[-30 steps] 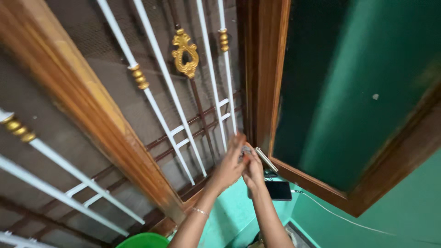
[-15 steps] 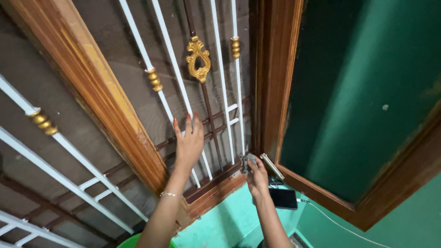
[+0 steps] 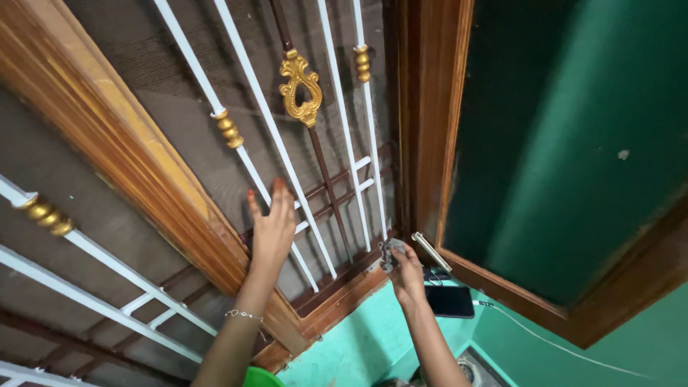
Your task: The person cleans a window with a metal security grille using a cloth. They repeatedly dip the cloth into a green bucket of water, wring it out, and wipe the grille bars and the wooden window frame. The person also wipes the glass pane and the wall area adjacent to the window.
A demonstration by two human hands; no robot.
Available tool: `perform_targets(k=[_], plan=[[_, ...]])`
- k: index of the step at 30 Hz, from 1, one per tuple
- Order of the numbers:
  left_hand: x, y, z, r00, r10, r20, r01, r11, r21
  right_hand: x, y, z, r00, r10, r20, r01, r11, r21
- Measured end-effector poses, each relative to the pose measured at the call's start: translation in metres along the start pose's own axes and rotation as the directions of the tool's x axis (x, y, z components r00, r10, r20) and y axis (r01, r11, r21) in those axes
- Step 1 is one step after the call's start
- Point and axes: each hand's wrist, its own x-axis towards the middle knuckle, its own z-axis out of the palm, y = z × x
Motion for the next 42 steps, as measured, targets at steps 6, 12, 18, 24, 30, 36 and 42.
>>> perform_targets(k=[6,12,18,24,30,36,42], plan=[[0.015,-0.015,0.022,0.984,0.167,-0.062,-0.175,0.969,-0.176,0.015,0.016,0.033,0.993,-0.096,0.070,0.095,0.995,0.016],[0.051,0.003,0.016,0.955,0.127,0.266,-0.141,0.989,0.035,0.010,-0.019,0.102,0.997,-0.051,0.058,0.056,0.994,-0.094],[0.056,0.013,0.049,0.992,0.102,0.078,-0.105,0.994,0.040,0.011,-0.066,0.175,0.731,-0.543,0.413,0.672,0.464,-0.578],[0.045,0.006,0.030,0.964,0.185,0.189,-0.180,0.983,-0.042,0.013,-0.098,0.228,0.312,-0.494,0.811,0.739,-0.411,-0.534],[0.040,0.010,0.026,0.999,0.031,0.012,-0.032,0.995,0.096,0.031,-0.082,0.222,0.259,-0.328,0.909,0.679,-0.607,-0.413],[0.032,0.015,0.040,0.988,-0.046,-0.148,0.035,0.997,-0.075,0.037,-0.044,0.220,0.521,-0.446,0.728,0.767,-0.130,-0.628],[0.026,0.015,0.041,0.972,-0.116,-0.205,0.090,0.987,-0.133,0.031,-0.060,0.215,0.515,-0.357,0.780,0.785,-0.170,-0.596]])
